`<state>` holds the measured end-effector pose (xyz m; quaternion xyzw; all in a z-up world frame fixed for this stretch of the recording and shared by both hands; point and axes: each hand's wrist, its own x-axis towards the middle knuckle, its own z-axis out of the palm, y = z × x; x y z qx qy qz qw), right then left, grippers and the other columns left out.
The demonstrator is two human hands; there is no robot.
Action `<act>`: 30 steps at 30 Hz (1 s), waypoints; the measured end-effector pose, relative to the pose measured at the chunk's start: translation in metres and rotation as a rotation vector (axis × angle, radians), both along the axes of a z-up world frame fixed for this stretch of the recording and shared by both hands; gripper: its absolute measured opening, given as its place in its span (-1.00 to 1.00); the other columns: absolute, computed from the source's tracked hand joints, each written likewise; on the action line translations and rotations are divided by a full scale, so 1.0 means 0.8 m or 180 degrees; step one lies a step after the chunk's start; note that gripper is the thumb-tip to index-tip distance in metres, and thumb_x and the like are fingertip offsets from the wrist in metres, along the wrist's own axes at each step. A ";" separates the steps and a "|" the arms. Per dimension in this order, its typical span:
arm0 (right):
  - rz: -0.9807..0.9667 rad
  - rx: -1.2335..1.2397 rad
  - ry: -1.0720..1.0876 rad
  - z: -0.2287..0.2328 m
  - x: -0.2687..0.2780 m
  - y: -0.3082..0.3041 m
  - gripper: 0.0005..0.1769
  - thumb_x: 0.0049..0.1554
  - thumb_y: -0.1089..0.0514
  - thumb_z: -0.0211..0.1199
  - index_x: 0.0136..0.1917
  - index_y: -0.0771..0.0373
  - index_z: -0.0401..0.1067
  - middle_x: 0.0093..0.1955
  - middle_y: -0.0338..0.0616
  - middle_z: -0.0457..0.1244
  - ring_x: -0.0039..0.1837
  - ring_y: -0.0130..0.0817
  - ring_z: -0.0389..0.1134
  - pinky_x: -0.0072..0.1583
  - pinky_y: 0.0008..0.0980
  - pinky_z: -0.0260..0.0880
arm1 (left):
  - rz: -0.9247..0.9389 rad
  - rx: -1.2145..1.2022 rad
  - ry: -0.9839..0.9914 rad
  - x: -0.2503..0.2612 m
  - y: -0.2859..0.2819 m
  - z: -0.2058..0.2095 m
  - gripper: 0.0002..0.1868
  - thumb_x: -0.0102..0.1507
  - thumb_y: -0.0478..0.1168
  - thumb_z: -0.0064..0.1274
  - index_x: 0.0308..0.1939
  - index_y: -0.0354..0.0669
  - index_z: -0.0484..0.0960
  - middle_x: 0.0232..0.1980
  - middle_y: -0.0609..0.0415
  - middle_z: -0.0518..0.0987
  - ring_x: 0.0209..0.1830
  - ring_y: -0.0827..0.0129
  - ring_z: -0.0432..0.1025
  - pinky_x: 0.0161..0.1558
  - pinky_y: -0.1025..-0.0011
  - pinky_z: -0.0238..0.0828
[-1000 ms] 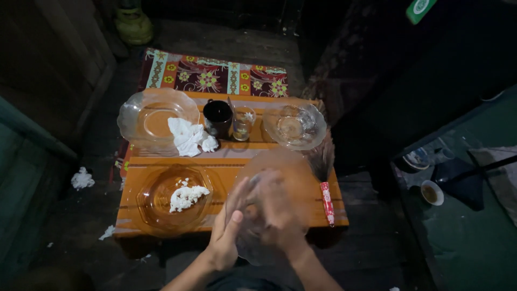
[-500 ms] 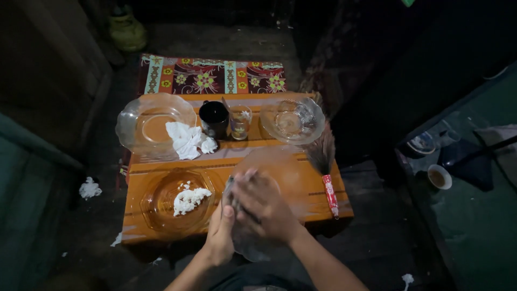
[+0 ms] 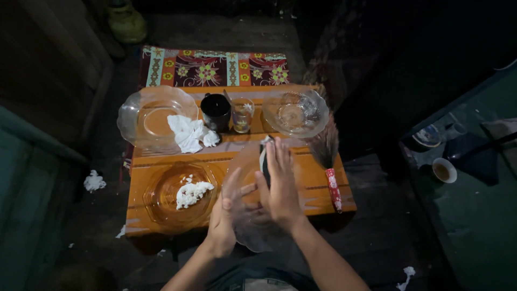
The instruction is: Wiping and cleaning glass plates with a cloth
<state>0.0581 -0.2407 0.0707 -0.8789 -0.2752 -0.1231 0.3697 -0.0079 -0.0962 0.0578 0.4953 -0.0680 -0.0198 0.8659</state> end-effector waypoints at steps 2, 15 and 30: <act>-0.0462 -0.0068 0.0611 0.015 -0.010 0.002 -0.24 0.36 0.01 -0.16 0.66 0.27 -0.38 0.74 0.09 -0.52 0.73 0.06 -0.56 0.66 0.09 -0.59 | -0.0048 0.0040 -0.0065 0.007 0.000 0.000 -0.02 0.27 0.43 -0.24 0.60 -0.01 -0.06 0.33 -0.41 0.41 -0.09 -0.05 0.66 -0.21 0.12 0.72; 0.0172 -0.0125 0.0085 -0.003 -0.025 -0.003 -0.28 0.36 -0.01 -0.01 0.65 0.20 -0.16 0.73 0.16 -0.37 0.73 0.16 -0.41 0.64 0.14 -0.42 | 0.0406 0.0673 -0.0499 0.013 0.014 0.021 -0.09 0.33 0.41 -0.36 0.57 -0.12 0.04 0.48 -0.34 0.30 0.33 -0.09 0.37 0.23 0.03 0.41; 0.1236 0.0029 0.0162 -0.011 -0.053 -0.017 -0.41 0.37 0.01 0.01 0.57 0.28 0.11 0.68 0.26 -0.14 0.71 0.27 -0.17 0.63 0.14 -0.25 | 0.0509 0.0542 -0.0741 0.030 0.023 0.022 -0.10 0.38 0.36 -0.34 0.57 -0.23 0.03 0.58 -0.31 0.17 0.49 -0.09 0.26 0.30 0.04 0.39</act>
